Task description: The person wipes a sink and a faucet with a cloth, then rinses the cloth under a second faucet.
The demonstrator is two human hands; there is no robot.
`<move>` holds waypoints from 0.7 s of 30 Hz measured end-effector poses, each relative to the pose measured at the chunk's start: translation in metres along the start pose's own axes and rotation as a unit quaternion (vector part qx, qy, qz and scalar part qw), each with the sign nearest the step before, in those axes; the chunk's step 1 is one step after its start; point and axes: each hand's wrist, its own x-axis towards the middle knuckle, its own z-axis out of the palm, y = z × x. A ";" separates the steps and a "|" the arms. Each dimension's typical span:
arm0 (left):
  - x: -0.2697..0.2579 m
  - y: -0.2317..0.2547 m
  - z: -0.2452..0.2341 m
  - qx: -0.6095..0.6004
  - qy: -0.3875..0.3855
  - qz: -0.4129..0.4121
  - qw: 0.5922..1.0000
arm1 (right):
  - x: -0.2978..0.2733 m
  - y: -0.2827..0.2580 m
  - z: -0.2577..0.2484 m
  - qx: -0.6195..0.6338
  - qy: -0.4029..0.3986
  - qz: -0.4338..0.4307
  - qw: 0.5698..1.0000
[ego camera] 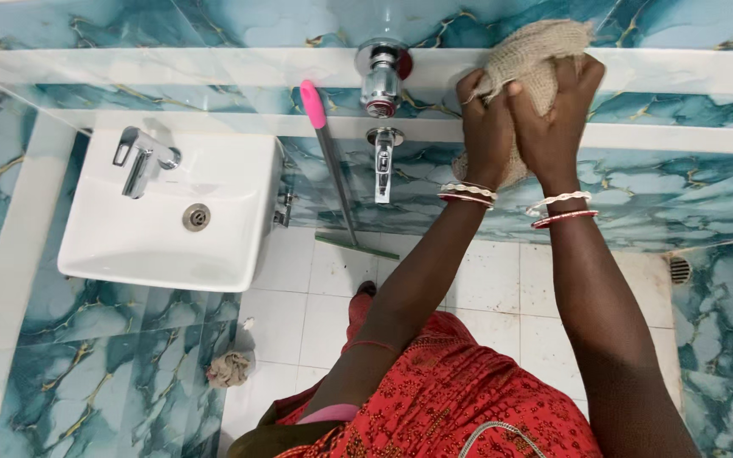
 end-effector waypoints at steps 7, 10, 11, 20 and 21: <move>-0.009 0.049 0.034 0.396 -0.053 0.310 0.863 | -0.024 0.028 0.021 0.511 0.113 0.192 0.830; -0.001 0.032 0.023 0.345 -0.050 0.277 0.895 | -0.022 0.025 0.015 0.468 0.101 0.191 0.857; 0.001 0.019 0.018 0.297 -0.041 0.261 0.917 | -0.015 0.025 0.011 0.280 0.093 0.121 0.948; -0.017 -0.093 -0.016 -0.203 -0.046 -0.268 0.941 | 0.022 -0.056 -0.026 -0.298 -0.107 -0.156 0.936; -0.017 -0.092 -0.016 -0.203 -0.050 -0.269 0.940 | 0.023 -0.059 -0.026 -0.326 -0.133 -0.158 0.922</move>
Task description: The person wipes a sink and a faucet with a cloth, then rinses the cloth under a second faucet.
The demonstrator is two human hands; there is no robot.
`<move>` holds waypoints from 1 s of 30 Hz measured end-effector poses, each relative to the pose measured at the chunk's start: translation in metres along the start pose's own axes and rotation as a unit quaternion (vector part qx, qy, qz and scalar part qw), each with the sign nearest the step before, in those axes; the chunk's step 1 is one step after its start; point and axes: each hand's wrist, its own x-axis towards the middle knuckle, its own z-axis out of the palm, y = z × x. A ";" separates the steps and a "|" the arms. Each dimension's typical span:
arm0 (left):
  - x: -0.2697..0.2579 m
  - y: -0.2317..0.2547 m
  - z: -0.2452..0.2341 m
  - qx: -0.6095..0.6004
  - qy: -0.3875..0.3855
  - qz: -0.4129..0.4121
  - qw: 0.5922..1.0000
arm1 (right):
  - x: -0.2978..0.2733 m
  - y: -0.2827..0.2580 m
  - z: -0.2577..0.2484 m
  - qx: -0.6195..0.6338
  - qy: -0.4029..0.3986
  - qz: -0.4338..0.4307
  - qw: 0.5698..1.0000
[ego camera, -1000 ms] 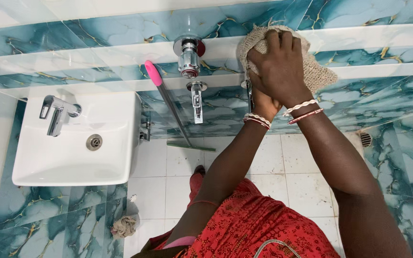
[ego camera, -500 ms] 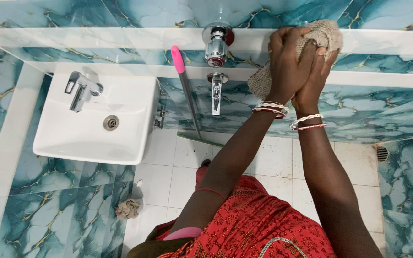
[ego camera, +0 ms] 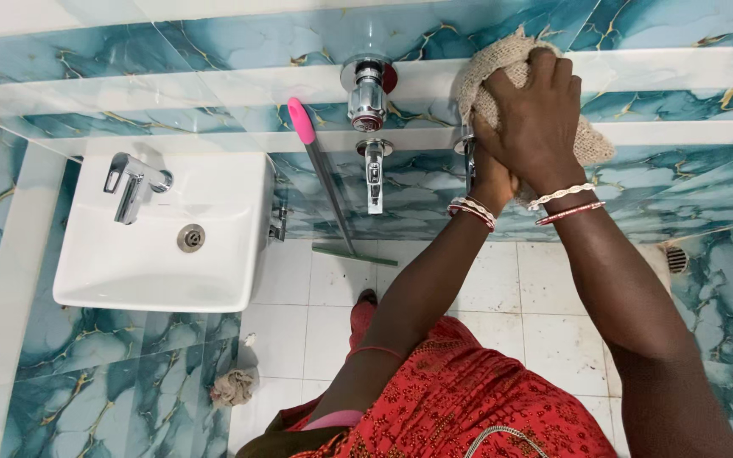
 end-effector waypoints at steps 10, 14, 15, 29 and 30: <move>-0.013 0.062 0.044 0.372 0.049 0.313 0.872 | -0.021 0.010 0.059 0.397 0.167 0.213 0.877; -0.043 0.068 0.057 0.555 0.058 0.402 0.726 | -0.042 0.026 0.063 0.624 0.177 0.177 0.740; -0.054 0.068 0.058 0.555 0.034 0.421 0.716 | -0.053 0.027 0.062 0.719 0.130 0.184 0.658; -0.173 0.066 -0.066 0.440 -0.201 -0.156 0.861 | -0.240 0.000 0.026 0.766 0.043 0.377 0.519; -0.174 0.063 -0.080 0.440 -0.203 -0.156 0.861 | -0.254 -0.001 0.031 0.761 0.054 0.397 0.510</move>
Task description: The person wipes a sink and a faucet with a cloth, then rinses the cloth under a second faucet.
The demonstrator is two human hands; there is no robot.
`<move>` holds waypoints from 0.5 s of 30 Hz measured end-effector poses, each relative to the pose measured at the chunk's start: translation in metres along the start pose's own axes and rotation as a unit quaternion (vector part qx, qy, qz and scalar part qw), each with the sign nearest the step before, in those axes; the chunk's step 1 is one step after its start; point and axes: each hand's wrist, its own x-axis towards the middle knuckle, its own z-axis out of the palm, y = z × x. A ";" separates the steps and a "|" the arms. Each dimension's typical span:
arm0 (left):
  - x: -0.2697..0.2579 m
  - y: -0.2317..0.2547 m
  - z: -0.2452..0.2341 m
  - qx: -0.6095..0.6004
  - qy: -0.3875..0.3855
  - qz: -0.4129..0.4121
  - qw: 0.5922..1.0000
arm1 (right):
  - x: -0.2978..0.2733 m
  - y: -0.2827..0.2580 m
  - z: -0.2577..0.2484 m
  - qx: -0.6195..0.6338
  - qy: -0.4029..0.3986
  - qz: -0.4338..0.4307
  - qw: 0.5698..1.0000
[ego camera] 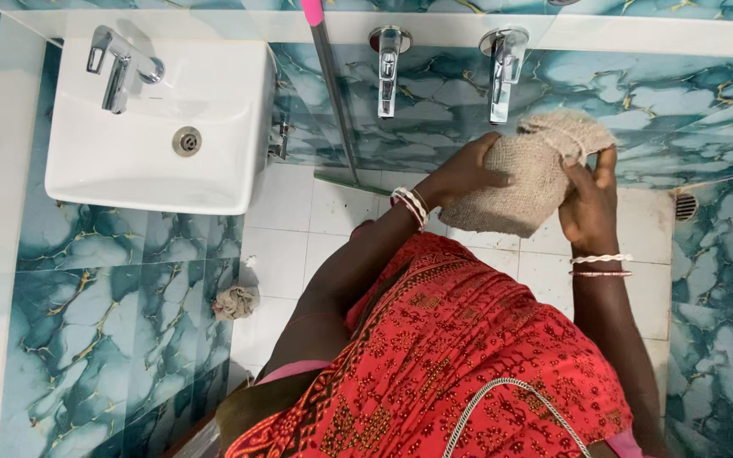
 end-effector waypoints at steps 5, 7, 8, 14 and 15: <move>-0.016 -0.009 -0.002 0.256 0.083 0.001 0.963 | -0.015 0.033 -0.039 -0.056 0.055 0.016 0.997; -0.008 0.018 -0.006 0.327 0.127 0.054 0.935 | -0.002 0.025 -0.034 -0.132 0.068 -0.046 0.988; 0.001 0.031 -0.009 0.393 0.173 0.104 0.897 | 0.008 0.019 -0.027 -0.121 0.045 -0.093 0.987; 0.101 0.053 -0.052 0.470 0.487 0.247 0.693 | 0.105 -0.005 0.027 -0.274 -0.092 -0.133 0.948; 0.111 0.034 -0.056 0.469 0.546 0.227 0.655 | 0.116 0.005 0.032 -0.317 -0.093 -0.072 0.941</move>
